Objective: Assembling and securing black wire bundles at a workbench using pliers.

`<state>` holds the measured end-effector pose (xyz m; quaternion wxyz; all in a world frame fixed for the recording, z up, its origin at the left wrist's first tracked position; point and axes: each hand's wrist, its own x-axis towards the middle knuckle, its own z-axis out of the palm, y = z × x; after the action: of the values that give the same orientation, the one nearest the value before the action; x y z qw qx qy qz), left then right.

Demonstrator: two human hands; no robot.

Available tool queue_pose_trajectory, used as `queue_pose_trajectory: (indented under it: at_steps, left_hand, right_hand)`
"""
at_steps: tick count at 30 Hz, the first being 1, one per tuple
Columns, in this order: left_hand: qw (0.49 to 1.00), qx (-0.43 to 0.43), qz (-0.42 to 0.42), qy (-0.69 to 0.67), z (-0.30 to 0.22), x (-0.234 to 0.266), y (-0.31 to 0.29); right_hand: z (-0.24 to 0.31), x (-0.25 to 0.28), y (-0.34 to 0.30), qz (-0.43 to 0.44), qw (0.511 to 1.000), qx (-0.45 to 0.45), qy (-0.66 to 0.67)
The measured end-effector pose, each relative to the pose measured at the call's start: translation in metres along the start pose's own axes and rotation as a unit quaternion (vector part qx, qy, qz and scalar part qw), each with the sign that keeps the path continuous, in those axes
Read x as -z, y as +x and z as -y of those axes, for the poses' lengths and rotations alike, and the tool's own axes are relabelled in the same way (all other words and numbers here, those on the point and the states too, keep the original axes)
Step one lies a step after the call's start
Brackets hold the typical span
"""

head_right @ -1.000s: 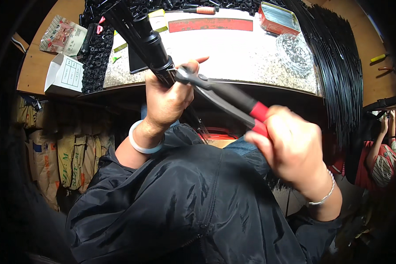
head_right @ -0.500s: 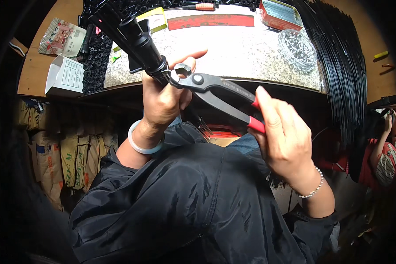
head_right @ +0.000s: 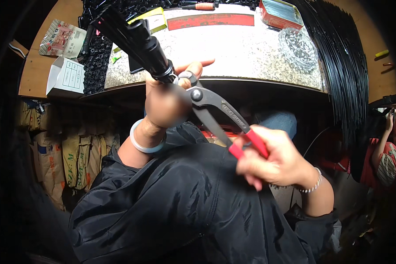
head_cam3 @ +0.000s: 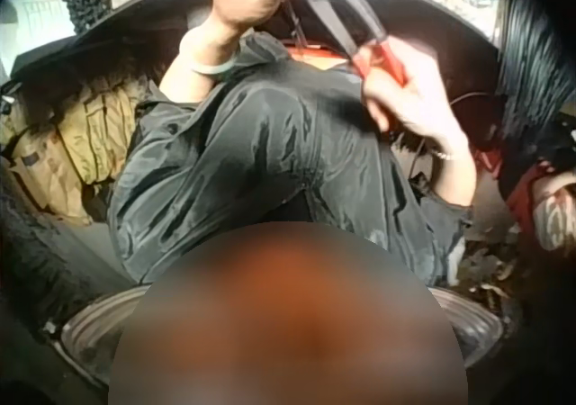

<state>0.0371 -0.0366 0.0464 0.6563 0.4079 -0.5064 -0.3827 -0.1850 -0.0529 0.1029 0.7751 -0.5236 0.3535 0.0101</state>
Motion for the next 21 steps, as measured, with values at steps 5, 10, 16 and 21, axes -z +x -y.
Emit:
queue_pose_trajectory:
  at_steps: [5, 10, 16, 21]
  left_hand:
    - [0.999, 0.035, -0.013, 0.000, 0.001, 0.001, -0.003]
    - [0.996, 0.085, -0.005, 0.010, 0.000, 0.001, -0.002]
    - [0.999, 0.040, -0.016, 0.032, 0.005, 0.001, -0.002]
    - [0.995, 0.032, -0.028, -0.087, 0.011, 0.001, -0.003]
  right_hand:
    - [-0.008, 0.000, 0.015, -0.066, 0.979, 0.108, -0.160]
    - [-0.016, 0.006, 0.006, -0.049, 0.952, 0.187, -0.236]
    - [-0.014, -0.010, 0.020, -0.109, 0.945, 0.176, -0.255]
    - [-0.004, -0.002, 0.009, -0.001, 1.000, 0.015, -0.009]
